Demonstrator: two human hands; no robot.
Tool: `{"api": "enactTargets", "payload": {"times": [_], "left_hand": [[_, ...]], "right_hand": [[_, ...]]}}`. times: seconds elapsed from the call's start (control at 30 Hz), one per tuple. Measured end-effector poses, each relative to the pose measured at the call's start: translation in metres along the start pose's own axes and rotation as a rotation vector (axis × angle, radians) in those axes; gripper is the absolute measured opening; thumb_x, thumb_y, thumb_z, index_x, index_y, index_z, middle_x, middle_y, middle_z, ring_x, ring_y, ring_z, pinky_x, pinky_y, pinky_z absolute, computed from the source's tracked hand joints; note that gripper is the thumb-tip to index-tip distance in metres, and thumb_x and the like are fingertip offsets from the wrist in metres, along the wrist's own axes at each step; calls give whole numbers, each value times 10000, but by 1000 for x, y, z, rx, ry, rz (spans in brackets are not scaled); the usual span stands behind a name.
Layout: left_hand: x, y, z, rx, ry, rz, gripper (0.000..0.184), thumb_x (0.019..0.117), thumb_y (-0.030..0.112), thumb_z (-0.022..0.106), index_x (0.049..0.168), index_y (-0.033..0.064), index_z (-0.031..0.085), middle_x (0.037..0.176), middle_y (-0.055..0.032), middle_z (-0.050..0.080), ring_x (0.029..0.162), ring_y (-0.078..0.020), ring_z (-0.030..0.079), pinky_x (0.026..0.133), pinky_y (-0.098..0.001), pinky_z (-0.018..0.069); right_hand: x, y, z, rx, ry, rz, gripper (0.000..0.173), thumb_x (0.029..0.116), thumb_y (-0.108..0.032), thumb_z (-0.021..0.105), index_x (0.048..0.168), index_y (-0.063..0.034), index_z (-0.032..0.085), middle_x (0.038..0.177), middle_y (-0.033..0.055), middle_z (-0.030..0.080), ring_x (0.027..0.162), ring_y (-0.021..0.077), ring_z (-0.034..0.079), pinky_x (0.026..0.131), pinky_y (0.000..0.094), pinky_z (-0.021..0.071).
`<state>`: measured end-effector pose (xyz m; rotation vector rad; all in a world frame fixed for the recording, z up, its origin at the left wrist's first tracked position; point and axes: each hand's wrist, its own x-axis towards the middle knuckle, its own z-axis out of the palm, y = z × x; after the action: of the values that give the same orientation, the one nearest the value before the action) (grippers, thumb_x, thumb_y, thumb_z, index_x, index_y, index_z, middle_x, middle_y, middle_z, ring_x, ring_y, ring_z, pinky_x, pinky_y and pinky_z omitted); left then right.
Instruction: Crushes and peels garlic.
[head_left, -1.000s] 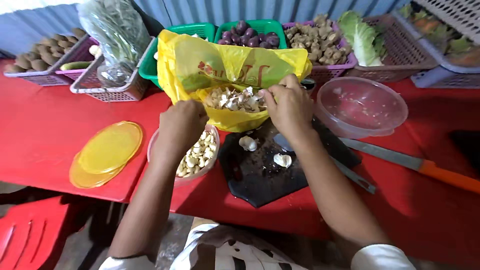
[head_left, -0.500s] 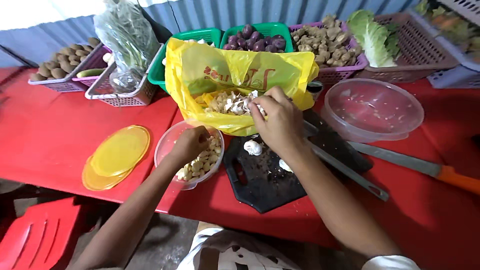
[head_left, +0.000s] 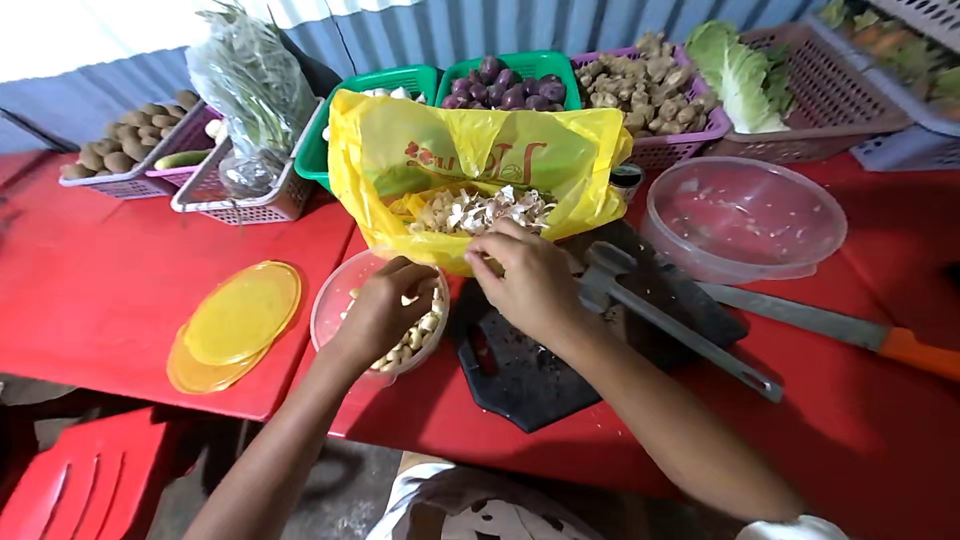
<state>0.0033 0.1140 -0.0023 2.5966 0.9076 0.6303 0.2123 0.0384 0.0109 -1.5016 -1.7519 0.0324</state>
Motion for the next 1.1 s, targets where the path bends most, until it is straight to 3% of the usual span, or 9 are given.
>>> {"api": "enactTargets", "payload": {"times": [0.1,0.27,0.4,0.8,0.93,1.03,1.1], "left_hand": [[-3,25,-6,-117,136,66,222,940,113,672,1138,27,725,1000,-58,699,829,-58,687,771,-216,595],[-2,38,-10,-138,202,59,201,935,103,680,1115,25,725,1011,-52,694,834,-44,683,772,-196,592],[0,43,-10,-145,225,55,185,913,88,696,1080,18,732,1006,-55,696,819,-39,677,762,-185,585],[2,37,-12,-234,150,85,162,920,93,716,1069,29,725,988,-30,704,836,-41,699,780,-199,608],[3,38,-10,-227,163,73,150,926,100,706,1060,37,730,969,-24,702,830,-33,693,774,-190,600],[4,41,-9,-284,171,67,150,919,77,708,1059,24,721,966,-31,705,831,-46,696,779,-206,603],[5,43,-10,-455,172,22,169,934,50,700,1100,16,704,982,-22,721,835,-59,710,787,-226,618]], "right_hand": [[-4,-8,-1,89,-117,2,137,967,-161,671,977,-68,771,959,88,710,888,239,698,756,442,581],[-8,-14,-6,42,-107,-107,166,959,-150,649,1001,-60,782,1021,88,751,919,239,718,823,473,560],[-10,-16,-4,-53,-7,-181,150,944,-141,655,942,-58,780,981,87,762,912,249,731,797,475,561],[-6,-7,-15,-99,-135,-292,165,947,-106,626,931,-70,787,966,65,777,882,223,737,814,496,519],[-4,-6,-10,-107,-64,-287,126,907,-115,655,831,-81,750,840,55,744,774,210,707,755,475,501],[-1,-1,-7,-15,-16,-270,114,881,-109,652,792,-82,717,788,48,712,735,196,675,730,464,478],[2,3,-8,151,1,-212,98,878,-101,659,804,-85,722,782,28,700,717,144,651,700,391,492]]}}
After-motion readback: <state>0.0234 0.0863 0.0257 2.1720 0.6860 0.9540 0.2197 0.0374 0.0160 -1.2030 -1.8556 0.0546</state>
